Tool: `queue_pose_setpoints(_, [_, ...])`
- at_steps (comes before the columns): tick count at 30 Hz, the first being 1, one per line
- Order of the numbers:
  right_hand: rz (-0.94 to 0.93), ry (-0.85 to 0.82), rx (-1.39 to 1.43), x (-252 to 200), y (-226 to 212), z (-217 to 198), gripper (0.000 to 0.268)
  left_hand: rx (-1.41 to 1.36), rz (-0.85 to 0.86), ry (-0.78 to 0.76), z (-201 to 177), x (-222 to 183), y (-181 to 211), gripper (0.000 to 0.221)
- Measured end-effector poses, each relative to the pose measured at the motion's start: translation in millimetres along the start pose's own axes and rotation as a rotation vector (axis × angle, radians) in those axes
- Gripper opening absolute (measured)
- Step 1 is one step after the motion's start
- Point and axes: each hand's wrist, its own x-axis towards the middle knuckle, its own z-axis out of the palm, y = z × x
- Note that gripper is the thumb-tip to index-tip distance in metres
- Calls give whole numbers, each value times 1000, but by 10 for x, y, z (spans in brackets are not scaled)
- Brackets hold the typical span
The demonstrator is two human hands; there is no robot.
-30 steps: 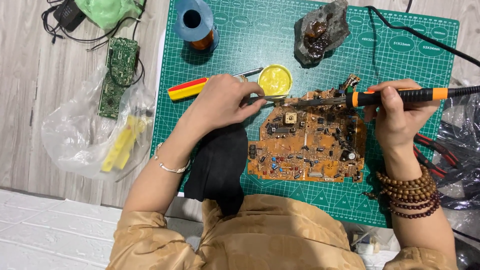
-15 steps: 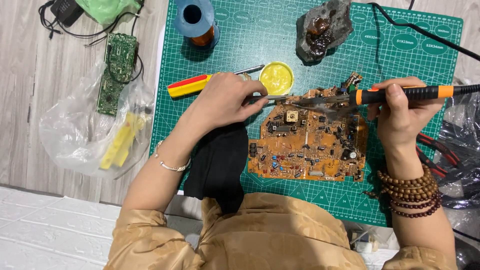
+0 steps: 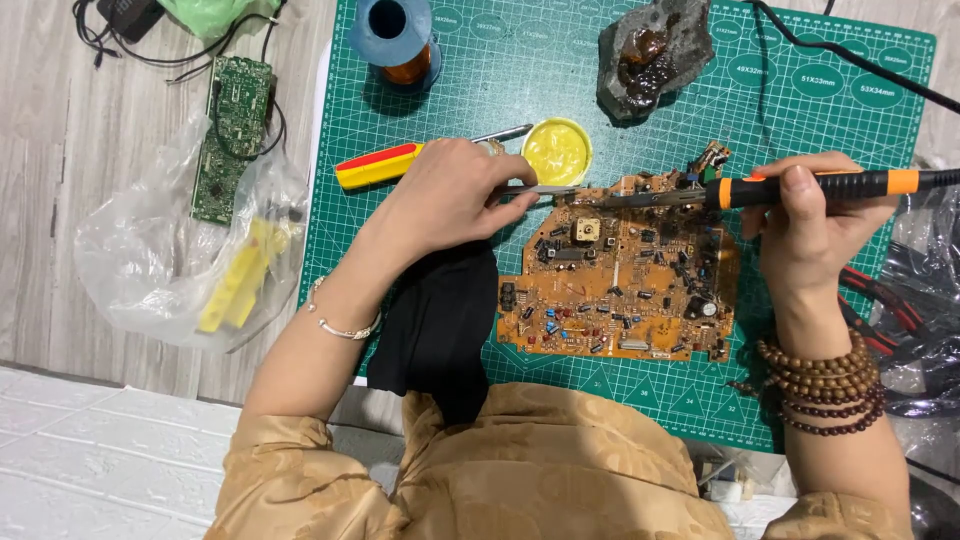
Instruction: A person uses a soldering iron and a screwdriver to desolder and remove various electronic components from a printed circuit board on a repair mat.
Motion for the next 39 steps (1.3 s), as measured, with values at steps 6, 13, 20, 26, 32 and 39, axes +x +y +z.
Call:
queue_pose_setpoints(6, [-37,-27,-17,13,18,-11,26,3,-4,8,-7,-4,9,9])
queue_pose_setpoints(13, [-6,-25,6,9,13,-5,24,22,0,13,2,-12,4,10])
queue_pose_setpoints(20, [-12,-25,-7,8,26,-10,24,31,2,-19,1,-9,23,11])
queue_pose_setpoints(26, [-1,-26,-10,10,35,-5,24,19,8,-34,16,-10,19,10])
queue_pose_setpoints(32, [9,-22,-16,12,-7,4,27,30,9,-29,23,-16,21,11])
queue_pose_setpoints(39, [-6,-21,-43,15,-12,6,27,34,13,-26,26,-16,20,11])
